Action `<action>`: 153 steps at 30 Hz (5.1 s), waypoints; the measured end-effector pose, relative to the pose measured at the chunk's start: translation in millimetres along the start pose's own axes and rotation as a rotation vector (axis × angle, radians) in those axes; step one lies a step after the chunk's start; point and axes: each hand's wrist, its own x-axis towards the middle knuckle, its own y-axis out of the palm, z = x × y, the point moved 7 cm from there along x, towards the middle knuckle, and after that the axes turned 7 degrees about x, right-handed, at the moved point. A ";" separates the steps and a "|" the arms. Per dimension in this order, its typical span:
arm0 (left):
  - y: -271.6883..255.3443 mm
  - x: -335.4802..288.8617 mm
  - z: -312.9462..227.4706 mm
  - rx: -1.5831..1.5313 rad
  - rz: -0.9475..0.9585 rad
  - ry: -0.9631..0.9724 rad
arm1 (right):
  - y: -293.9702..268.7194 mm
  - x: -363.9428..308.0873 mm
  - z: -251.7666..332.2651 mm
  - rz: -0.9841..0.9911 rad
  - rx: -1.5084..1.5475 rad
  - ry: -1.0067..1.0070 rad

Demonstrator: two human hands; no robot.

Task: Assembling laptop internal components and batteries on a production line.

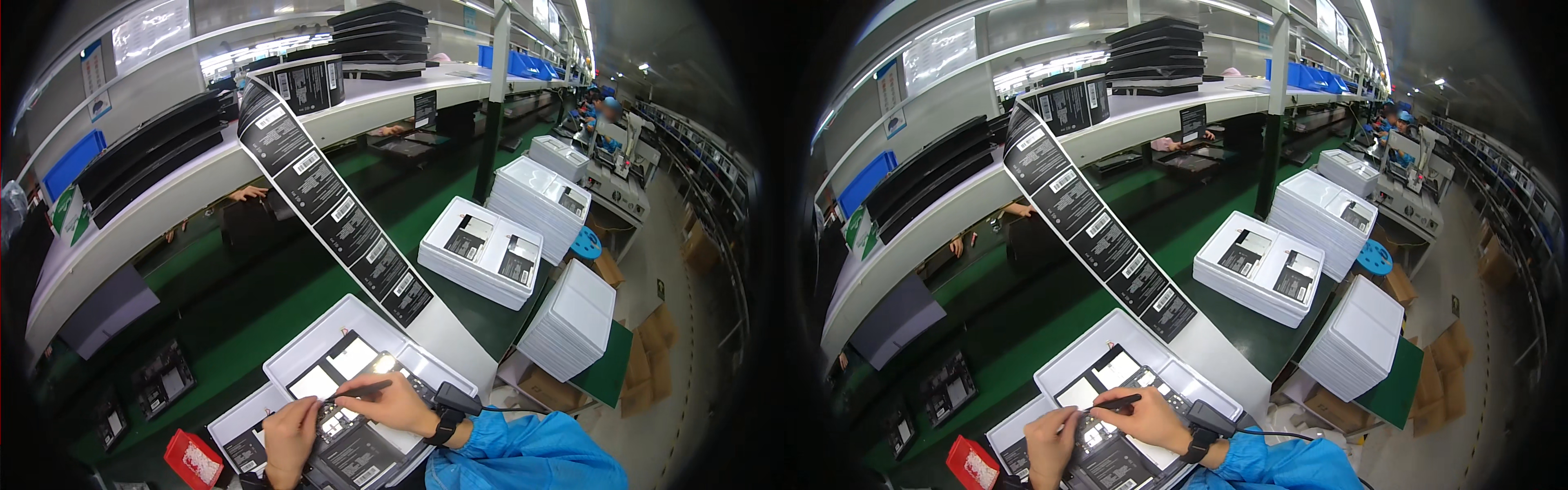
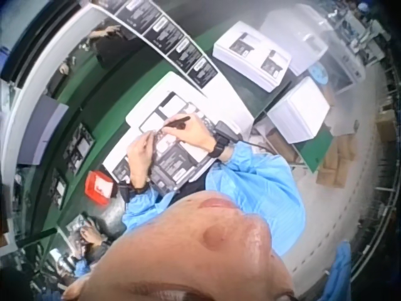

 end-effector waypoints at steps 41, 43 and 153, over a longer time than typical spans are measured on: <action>15.7 8.1 5.2 -0.048 0.165 -0.012 | -16.0 2.3 -7.9 -0.094 0.035 0.167; 16.1 8.0 5.9 -0.051 0.148 -0.001 | -17.4 4.3 -6.7 -0.094 0.027 0.148; -24.7 -93.5 65.3 -1.408 -0.107 -0.845 | -160.7 -153.9 -10.3 -0.845 0.180 -0.224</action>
